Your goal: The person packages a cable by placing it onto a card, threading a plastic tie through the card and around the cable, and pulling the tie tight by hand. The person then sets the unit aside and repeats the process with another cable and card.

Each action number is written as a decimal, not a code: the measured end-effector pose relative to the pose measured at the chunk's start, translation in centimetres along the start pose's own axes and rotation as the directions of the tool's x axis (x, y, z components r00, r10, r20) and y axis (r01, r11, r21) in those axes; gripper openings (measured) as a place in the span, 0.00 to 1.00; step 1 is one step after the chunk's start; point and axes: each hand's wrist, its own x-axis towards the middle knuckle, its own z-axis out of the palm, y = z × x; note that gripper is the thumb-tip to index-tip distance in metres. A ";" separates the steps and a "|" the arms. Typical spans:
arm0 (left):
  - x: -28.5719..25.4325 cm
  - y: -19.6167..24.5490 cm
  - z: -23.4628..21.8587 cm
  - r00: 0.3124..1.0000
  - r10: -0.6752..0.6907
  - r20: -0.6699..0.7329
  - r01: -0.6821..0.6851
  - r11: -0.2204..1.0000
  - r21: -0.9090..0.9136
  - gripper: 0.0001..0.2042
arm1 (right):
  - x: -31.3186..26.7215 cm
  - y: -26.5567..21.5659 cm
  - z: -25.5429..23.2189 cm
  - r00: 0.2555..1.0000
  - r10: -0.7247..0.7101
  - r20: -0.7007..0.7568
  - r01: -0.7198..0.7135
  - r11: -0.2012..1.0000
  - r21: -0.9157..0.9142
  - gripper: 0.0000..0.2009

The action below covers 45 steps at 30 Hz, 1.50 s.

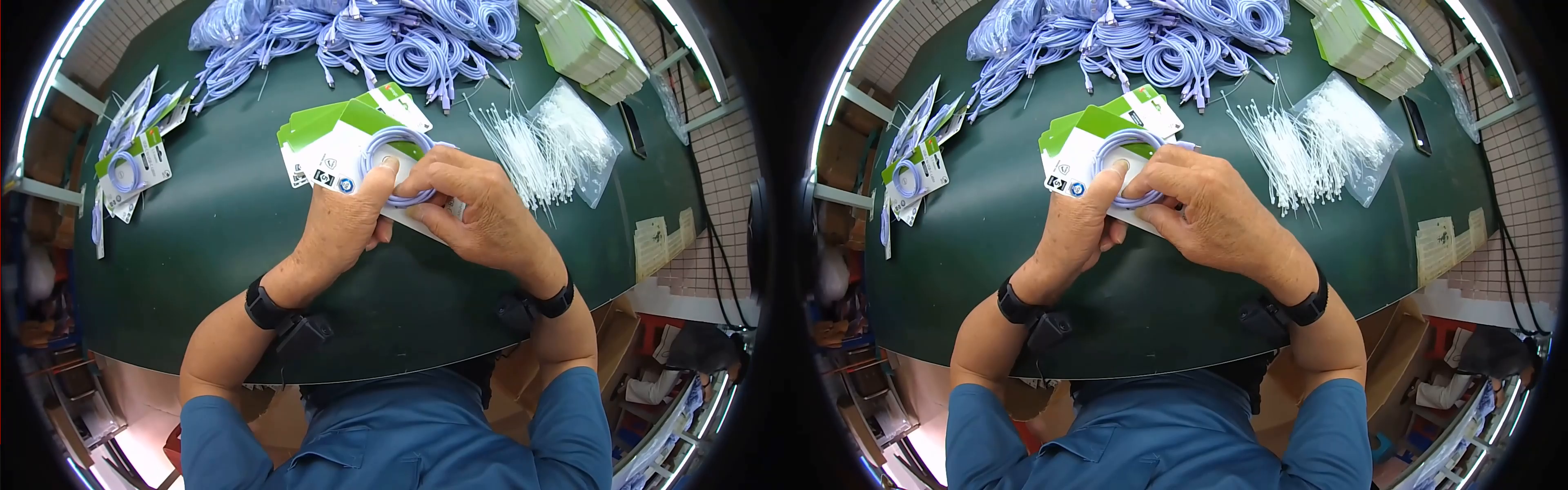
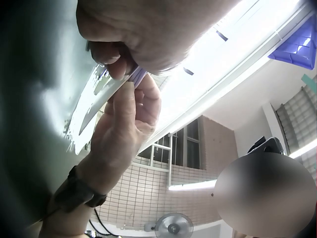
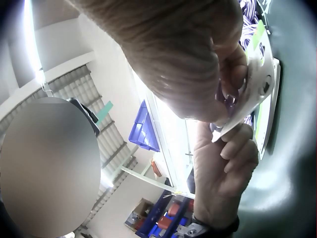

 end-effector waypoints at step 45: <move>1.2 -1.1 -1.2 0.970 0.153 -0.191 -0.150 0.988 0.032 0.14 | -3.0 9.3 -6.4 0.871 0.338 -0.356 -0.489 0.663 -0.566 0.09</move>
